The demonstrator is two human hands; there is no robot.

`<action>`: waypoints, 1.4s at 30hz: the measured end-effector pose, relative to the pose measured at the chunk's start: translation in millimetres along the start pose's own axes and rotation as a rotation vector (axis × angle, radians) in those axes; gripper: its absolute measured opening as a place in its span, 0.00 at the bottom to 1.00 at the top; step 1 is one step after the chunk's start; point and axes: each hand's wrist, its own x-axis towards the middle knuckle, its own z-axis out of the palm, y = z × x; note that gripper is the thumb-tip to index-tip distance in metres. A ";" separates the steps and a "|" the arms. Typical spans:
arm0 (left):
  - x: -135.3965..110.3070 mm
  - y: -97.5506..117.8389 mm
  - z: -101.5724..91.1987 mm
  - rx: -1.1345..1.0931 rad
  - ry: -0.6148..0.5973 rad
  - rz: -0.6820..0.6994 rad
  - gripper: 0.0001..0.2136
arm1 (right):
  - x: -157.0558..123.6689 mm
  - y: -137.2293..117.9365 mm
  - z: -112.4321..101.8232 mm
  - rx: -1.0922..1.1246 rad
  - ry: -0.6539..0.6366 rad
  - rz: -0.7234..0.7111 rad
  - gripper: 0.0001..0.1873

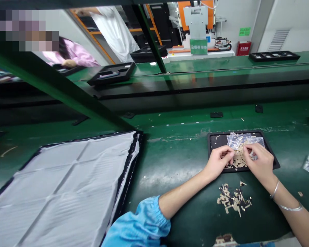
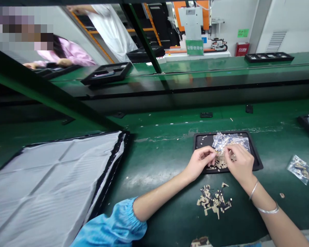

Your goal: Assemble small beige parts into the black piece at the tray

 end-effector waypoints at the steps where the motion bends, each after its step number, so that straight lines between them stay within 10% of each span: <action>1: 0.0 -0.6 0.2 -0.007 0.015 -0.001 0.15 | 0.9 2.9 -0.3 -0.021 0.012 0.011 0.04; 31: -3.8 -2.1 5.6 0.280 0.059 0.066 0.08 | -3.0 -9.8 2.2 0.047 -0.078 -0.203 0.07; 42: -1.1 1.0 0.3 0.025 0.017 -0.015 0.13 | 4.8 -6.8 -2.9 0.158 -0.006 0.035 0.06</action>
